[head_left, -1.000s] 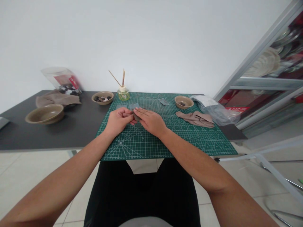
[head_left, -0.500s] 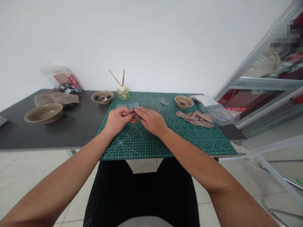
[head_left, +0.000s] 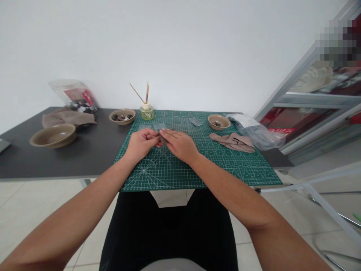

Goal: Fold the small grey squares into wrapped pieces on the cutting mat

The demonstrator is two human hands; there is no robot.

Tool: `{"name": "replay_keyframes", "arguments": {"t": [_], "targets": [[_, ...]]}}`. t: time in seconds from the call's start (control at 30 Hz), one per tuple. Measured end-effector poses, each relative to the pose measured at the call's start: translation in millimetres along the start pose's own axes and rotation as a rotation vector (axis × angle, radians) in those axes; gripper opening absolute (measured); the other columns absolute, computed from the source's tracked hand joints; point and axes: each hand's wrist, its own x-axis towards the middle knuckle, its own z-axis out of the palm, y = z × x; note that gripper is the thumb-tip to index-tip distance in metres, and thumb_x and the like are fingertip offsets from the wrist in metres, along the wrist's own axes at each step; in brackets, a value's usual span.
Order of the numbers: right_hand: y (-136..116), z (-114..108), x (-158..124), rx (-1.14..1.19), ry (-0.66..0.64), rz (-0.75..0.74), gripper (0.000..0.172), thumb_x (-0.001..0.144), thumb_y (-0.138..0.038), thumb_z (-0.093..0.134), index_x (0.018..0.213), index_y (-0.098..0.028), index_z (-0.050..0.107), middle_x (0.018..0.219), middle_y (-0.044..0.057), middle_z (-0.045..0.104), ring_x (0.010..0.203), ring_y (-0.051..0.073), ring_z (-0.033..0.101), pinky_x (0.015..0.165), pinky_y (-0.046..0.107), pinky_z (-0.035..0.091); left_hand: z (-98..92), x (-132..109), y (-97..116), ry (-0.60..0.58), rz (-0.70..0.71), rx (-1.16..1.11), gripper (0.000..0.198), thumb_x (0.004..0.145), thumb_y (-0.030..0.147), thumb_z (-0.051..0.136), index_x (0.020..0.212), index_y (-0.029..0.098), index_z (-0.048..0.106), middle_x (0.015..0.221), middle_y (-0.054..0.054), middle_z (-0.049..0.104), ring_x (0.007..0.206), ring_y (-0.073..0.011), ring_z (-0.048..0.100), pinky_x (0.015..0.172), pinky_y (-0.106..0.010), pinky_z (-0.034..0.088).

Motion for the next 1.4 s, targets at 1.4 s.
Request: {"name": "replay_keyframes", "arguments": {"t": [1.4], "targets": [[7,6,-1,0.093,0.118,0.092,0.048,0.095,-0.012,0.044,0.141,-0.021,0.055,0.143,0.005,0.061,0.129,0.018,0.061,0.109,0.036,0.049,-0.8,4,-8,0.019,0.045,-0.132,0.032,0.062,0.031,0.087,0.085,0.016,0.070,0.077,-0.003,0.074,0.070,-0.0157,0.070,0.076,-0.033,0.059]]}}
